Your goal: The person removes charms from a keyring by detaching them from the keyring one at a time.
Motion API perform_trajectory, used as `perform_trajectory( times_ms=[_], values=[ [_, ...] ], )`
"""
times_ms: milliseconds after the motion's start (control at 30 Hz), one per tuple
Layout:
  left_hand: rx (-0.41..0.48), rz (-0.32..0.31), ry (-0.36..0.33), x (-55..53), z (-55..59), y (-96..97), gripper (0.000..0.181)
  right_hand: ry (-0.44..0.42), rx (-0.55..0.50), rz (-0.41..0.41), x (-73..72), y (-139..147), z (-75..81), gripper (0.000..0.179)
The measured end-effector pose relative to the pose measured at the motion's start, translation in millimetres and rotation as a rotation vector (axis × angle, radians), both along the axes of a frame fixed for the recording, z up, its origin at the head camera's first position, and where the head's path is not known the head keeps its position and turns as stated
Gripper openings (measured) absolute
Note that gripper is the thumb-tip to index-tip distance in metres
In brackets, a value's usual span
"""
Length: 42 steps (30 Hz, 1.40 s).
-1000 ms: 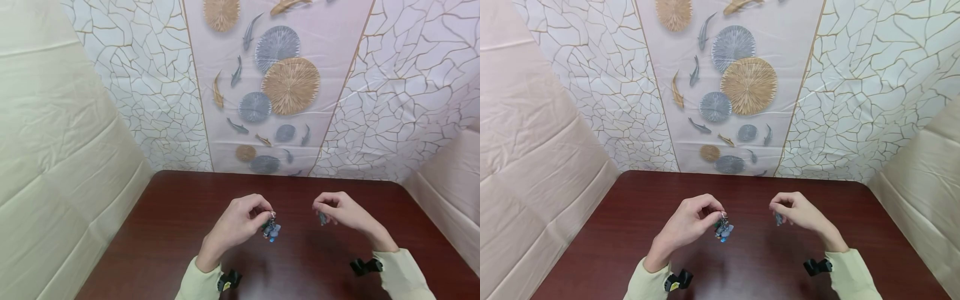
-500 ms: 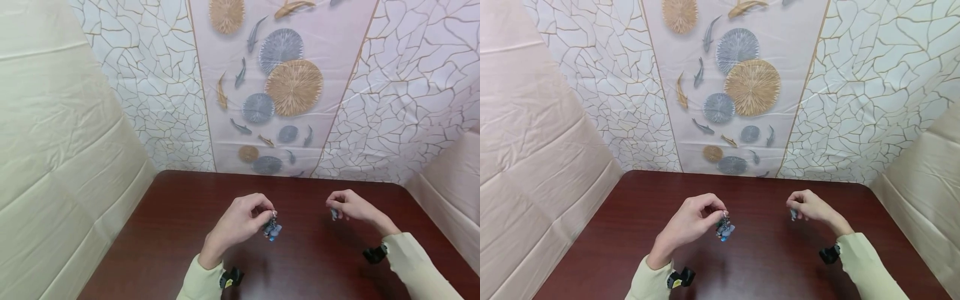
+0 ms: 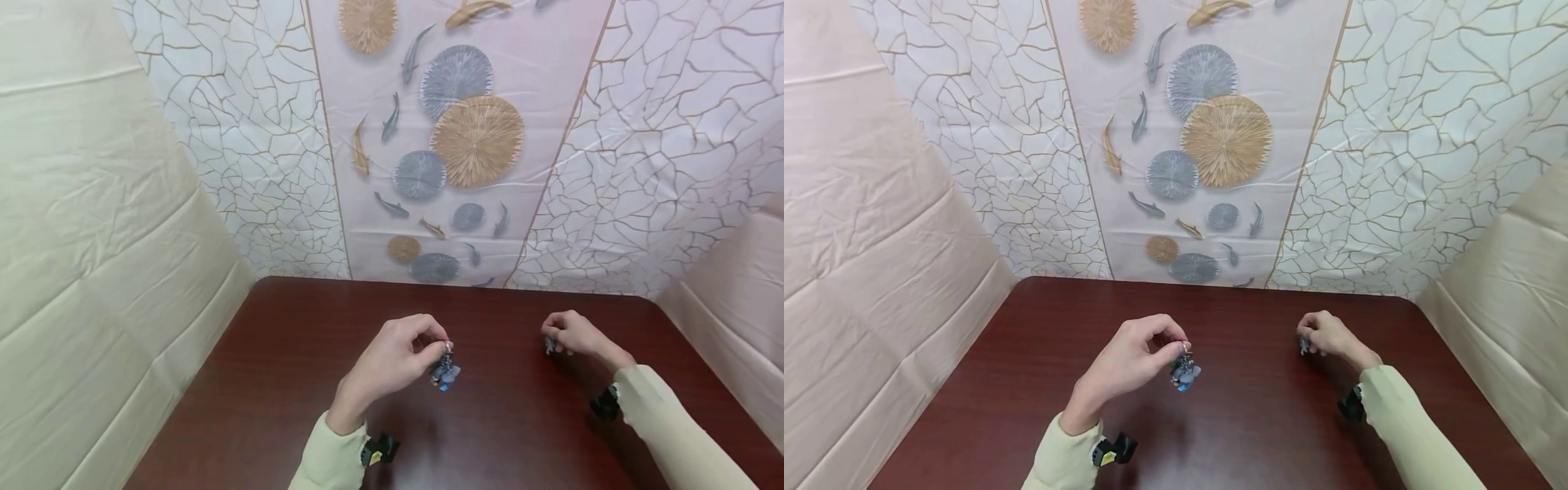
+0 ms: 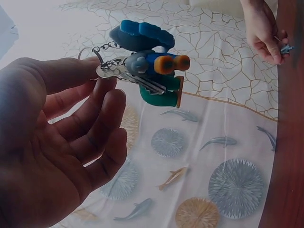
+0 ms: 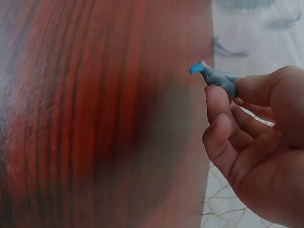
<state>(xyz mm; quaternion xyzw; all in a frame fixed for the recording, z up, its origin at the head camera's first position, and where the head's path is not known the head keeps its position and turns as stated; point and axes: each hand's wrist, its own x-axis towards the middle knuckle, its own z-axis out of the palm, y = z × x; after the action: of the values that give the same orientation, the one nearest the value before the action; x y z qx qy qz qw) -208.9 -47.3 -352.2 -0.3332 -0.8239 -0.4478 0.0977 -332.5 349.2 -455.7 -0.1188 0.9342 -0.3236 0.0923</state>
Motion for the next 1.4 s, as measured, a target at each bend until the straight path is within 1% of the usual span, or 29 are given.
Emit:
perform_trajectory(
  times_ms=[133, 267, 467, 600, 700, 800, 967, 1067, 1333, 1400],
  values=[
    [0.008, -0.002, -0.003, -0.4, 0.4, 0.5, 0.005, -0.01, 0.017, -0.019, -1.3, 6.3, -7.6, 0.019],
    [0.015, -0.006, -0.013, -0.4, 0.0, 1.2, 0.005, -0.018, 0.014, -0.036, -1.4, 9.6, -11.1, 0.02],
    [0.001, 0.006, -0.006, 0.0, -1.3, 0.9, 0.005, -0.014, 0.008, -0.069, -0.2, 11.7, -7.0, 0.023],
    [0.003, 0.006, -0.004, 0.2, -1.4, 0.7, 0.006, 0.016, -0.008, -0.067, -0.1, 14.2, -2.5, 0.024],
    [0.006, 0.002, -0.004, 0.1, -1.1, 0.6, 0.006, 0.034, -0.026, -0.051, 1.1, 13.7, 1.3, 0.024],
    [0.005, -0.004, 0.003, -0.1, -0.9, 0.3, 0.005, 0.034, -0.026, -0.045, 4.2, 10.4, 6.6, 0.025],
    [-0.002, -0.02, 0.014, -1.5, -1.3, 0.9, 0.004, 0.038, -0.003, -0.009, 14.7, -0.6, 19.9, 0.025],
    [-0.007, -0.02, 0.017, -1.7, -1.0, 1.5, 0.004, 0.053, 0.009, 0.026, 22.1, -8.0, 29.3, 0.023],
    [-0.021, -0.018, 0.021, -1.0, -1.2, 1.0, 0.006, 0.088, 0.006, 0.08, 36.6, -24.0, 50.4, 0.02],
    [-0.025, -0.023, 0.025, -0.9, -1.4, 0.7, 0.003, 0.103, 0.008, 0.093, 40.2, -28.1, 55.4, 0.019]
  ],
)
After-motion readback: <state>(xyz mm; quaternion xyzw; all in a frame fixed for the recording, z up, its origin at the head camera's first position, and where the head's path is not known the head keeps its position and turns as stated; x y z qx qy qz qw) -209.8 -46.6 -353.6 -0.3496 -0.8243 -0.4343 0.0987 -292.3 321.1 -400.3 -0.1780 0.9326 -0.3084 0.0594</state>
